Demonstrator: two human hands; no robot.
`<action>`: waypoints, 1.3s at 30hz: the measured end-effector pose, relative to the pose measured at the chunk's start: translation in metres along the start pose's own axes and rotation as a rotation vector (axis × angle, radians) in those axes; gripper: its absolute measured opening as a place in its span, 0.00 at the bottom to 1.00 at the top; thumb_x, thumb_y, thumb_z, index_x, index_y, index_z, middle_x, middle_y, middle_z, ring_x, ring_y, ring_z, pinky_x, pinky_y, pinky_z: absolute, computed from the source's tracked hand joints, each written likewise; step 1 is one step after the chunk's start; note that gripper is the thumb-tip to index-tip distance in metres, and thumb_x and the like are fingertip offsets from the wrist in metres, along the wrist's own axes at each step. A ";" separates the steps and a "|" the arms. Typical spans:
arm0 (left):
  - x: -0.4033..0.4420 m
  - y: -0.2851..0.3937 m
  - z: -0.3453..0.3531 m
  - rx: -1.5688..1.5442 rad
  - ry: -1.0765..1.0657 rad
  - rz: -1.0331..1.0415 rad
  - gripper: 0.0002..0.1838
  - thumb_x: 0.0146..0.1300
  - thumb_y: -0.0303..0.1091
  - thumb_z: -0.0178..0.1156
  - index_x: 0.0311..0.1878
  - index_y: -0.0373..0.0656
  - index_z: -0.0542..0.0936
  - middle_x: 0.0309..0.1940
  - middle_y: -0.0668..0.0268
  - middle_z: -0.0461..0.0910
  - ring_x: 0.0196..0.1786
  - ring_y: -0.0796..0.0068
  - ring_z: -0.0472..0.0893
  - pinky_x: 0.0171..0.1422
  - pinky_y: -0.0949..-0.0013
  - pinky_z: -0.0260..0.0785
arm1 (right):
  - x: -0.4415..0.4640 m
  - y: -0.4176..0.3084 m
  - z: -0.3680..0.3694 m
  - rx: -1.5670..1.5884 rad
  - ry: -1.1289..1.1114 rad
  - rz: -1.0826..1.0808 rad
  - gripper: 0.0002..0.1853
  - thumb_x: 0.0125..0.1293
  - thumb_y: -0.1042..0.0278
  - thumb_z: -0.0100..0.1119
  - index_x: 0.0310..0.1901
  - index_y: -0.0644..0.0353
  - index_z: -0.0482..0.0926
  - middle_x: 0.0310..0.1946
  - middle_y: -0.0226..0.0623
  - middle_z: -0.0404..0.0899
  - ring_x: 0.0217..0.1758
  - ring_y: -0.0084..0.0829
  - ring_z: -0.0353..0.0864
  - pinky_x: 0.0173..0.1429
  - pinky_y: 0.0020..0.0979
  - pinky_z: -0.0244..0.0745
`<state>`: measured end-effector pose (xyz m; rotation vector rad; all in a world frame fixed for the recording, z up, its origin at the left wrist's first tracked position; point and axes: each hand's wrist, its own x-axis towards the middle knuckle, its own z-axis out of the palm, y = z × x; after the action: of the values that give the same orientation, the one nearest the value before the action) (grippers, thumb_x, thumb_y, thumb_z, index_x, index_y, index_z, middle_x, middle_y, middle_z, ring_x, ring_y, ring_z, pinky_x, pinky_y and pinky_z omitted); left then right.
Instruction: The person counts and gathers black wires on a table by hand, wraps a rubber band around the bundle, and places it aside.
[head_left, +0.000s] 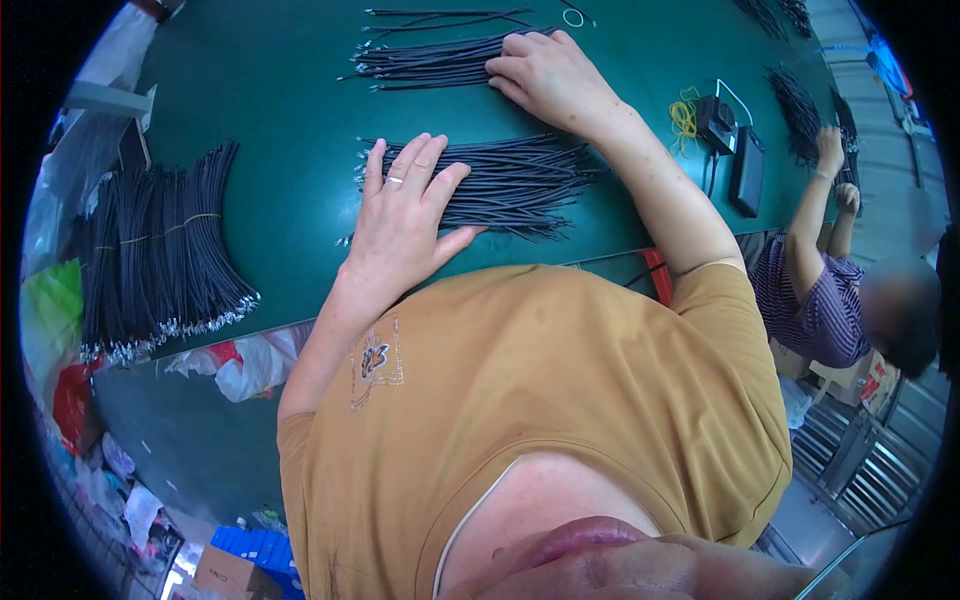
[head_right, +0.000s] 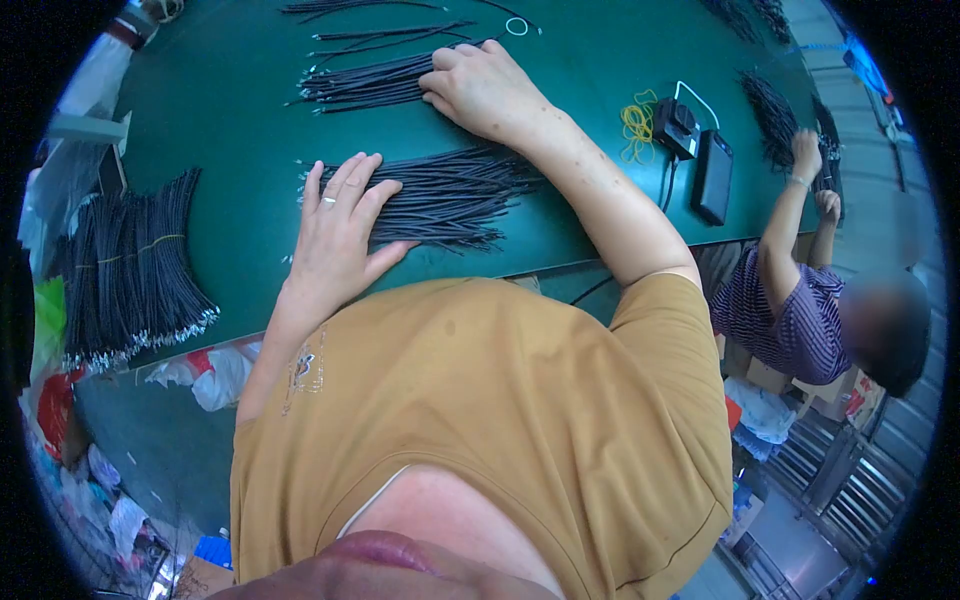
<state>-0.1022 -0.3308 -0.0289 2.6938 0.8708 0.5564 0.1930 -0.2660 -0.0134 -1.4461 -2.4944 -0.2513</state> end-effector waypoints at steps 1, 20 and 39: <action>0.000 0.000 0.000 -0.005 0.004 0.001 0.39 0.57 0.48 0.83 0.69 0.47 0.80 0.78 0.52 0.73 0.84 0.50 0.68 0.89 0.32 0.50 | -0.002 0.000 0.002 -0.004 -0.024 -0.001 0.11 0.77 0.58 0.68 0.53 0.52 0.90 0.44 0.32 0.85 0.53 0.37 0.86 0.57 0.41 0.75; 0.002 0.002 -0.001 0.001 0.038 0.001 0.39 0.56 0.49 0.84 0.69 0.47 0.80 0.81 0.48 0.70 0.86 0.48 0.67 0.90 0.34 0.50 | -0.021 -0.016 -0.028 0.299 -0.283 -0.203 0.10 0.77 0.60 0.68 0.55 0.50 0.90 0.44 0.32 0.84 0.53 0.38 0.85 0.59 0.40 0.74; 0.015 0.009 0.003 0.134 -0.075 0.062 0.59 0.53 0.69 0.79 0.83 0.45 0.72 0.84 0.52 0.69 0.89 0.53 0.63 0.91 0.29 0.42 | 0.005 0.012 -0.014 0.079 -0.092 -0.035 0.12 0.76 0.62 0.66 0.57 0.50 0.89 0.46 0.33 0.85 0.55 0.40 0.87 0.57 0.45 0.77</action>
<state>-0.0847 -0.3293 -0.0245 2.8503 0.8354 0.4209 0.2027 -0.2600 0.0013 -1.4139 -2.5726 -0.0932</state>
